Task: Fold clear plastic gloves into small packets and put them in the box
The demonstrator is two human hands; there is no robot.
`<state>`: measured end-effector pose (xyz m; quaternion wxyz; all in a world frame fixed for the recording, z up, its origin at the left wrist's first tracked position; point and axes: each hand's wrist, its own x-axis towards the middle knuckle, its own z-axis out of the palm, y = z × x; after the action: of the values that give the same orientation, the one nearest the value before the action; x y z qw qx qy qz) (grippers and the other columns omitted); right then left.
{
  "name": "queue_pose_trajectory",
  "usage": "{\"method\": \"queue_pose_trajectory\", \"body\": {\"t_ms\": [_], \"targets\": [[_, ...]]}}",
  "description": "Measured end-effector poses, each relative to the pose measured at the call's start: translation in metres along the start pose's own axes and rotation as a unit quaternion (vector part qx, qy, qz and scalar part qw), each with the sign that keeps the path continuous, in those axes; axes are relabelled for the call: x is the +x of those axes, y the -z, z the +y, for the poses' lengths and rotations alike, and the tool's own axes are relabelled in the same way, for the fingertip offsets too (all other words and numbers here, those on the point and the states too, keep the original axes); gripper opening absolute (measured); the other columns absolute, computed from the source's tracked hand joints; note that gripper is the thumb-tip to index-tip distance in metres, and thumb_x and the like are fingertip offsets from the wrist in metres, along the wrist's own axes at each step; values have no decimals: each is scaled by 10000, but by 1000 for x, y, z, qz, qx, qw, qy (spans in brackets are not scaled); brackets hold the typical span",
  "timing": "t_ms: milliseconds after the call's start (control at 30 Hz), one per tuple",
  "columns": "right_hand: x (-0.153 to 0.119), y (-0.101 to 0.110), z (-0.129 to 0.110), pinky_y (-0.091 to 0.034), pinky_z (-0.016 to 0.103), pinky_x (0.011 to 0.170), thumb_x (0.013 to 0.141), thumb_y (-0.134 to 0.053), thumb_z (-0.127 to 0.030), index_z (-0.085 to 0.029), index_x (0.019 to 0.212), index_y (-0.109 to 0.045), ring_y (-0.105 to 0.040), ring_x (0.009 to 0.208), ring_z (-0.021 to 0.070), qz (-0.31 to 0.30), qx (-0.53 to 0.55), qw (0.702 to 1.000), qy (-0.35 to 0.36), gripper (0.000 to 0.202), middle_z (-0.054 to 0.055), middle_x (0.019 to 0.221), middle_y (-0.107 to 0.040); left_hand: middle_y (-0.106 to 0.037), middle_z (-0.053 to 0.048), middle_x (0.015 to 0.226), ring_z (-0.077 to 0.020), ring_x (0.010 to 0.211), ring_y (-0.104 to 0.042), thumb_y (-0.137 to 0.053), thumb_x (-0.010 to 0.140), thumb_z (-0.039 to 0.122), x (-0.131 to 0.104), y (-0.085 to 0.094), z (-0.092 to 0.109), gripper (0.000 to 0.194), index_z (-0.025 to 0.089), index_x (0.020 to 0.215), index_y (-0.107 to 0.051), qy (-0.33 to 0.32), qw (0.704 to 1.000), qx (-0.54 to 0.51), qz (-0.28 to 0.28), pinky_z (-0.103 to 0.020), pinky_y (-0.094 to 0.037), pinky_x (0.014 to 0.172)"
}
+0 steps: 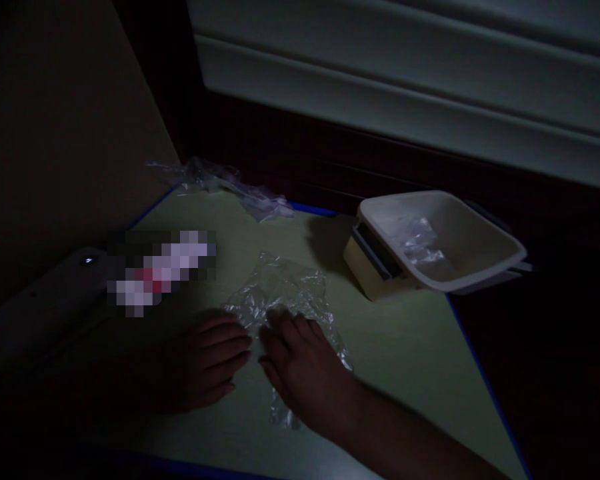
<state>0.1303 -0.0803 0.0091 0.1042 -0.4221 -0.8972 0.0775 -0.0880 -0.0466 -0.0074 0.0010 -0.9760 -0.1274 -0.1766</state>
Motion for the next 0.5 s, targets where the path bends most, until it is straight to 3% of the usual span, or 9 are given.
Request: {"method": "queue_pose_trajectory", "body": {"t_ms": [300, 500], "targets": [[-22, 22, 19, -497, 386, 769, 930, -478, -172, -143, 1080, -633, -608, 894, 225, 20, 49, 999, 8, 217, 116, 987, -665, -668, -89, 1034, -231, 1049, -558, -564, 863, 232, -1, 0, -2, 188, 99, 973, -638, 11, 1000, 24, 11, -405, -374, 1002], [-42, 32, 20, -466, 370, 807, 895, -508, -106, -181, 1098, -611, -577, 935, 214, -38, 85, 995, 36, 240, 77, 1014, -647, -669, -82, 1045, -215, 1057, -551, -531, 870, 152, 4, 0, 6, 140, 123, 886, -667, -13, 999, 44, -2, -339, -407, 981]]}}
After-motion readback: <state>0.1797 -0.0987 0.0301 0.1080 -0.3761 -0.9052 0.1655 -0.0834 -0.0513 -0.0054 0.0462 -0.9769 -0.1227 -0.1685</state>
